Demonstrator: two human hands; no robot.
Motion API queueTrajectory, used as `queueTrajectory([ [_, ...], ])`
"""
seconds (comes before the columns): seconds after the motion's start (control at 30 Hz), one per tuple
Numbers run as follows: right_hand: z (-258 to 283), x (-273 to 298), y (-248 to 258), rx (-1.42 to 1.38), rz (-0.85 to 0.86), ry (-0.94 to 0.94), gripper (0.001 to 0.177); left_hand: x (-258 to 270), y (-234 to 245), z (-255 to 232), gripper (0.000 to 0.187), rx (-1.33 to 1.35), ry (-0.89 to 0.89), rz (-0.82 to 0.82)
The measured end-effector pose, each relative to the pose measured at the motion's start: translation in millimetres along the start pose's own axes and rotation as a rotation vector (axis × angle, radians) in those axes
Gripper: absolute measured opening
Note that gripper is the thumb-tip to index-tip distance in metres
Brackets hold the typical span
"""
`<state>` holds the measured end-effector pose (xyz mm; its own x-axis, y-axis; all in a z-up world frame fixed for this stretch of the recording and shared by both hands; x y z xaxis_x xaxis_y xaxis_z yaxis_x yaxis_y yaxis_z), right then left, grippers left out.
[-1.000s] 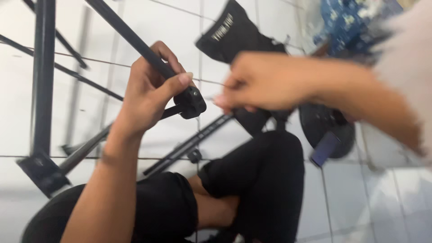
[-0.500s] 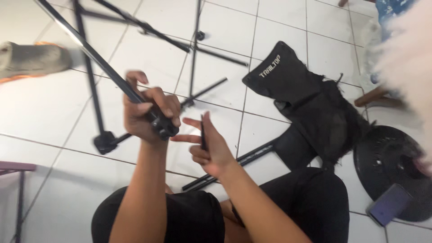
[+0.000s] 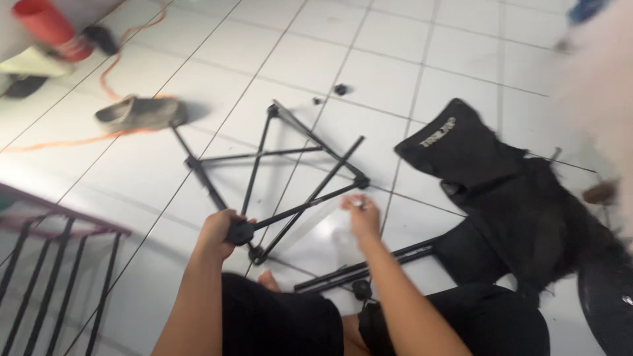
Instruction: The person assembles a black metal frame on a tiled floor. They connect multiple tubular legs and crossbars using a screwdriver to tighten the joints, gradually building the structure.
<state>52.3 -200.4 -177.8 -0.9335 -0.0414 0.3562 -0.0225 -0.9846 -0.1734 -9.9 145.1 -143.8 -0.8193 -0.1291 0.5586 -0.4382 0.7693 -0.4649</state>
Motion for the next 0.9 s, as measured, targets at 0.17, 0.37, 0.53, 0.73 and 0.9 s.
queueTrajectory([
  [0.17,11.8,-25.6,9.2,-0.038,0.044,-0.001,0.059,6.3,-4.3,-2.7,0.027,-0.421,0.031,-0.054],
  [0.37,39.8,-30.6,-7.6,-0.174,0.211,0.116,0.046,12.1,-14.6,-29.0,0.027,-0.854,-0.198,-0.183],
  [0.53,27.5,-26.9,5.9,-0.055,0.16,0.141,0.033,0.2,-20.4,-42.6,0.027,-1.194,-0.502,-0.284],
  [0.73,24.9,-34.3,55.8,0.59,0.144,0.275,0.022,-12.1,-18.8,-57.3,0.027,-1.127,-0.522,-0.23],
  [0.9,34.4,-50.7,81.9,0.816,-0.134,0.314,0.028,-3.1,-5.9,-69.2,0.025,-1.087,-0.433,-0.159],
])
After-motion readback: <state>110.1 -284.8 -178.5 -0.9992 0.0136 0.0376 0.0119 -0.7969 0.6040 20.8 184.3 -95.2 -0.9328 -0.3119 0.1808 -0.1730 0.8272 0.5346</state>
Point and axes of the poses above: each hand's wrist, its own x-axis away from the middle knuckle, its own y-axis out of the back of the hand, z = x × y, the point moved 6 cm from there along -x, towards the middle knuckle, and after that the axes turned 10 degrees about z, right-handed, at the moved point
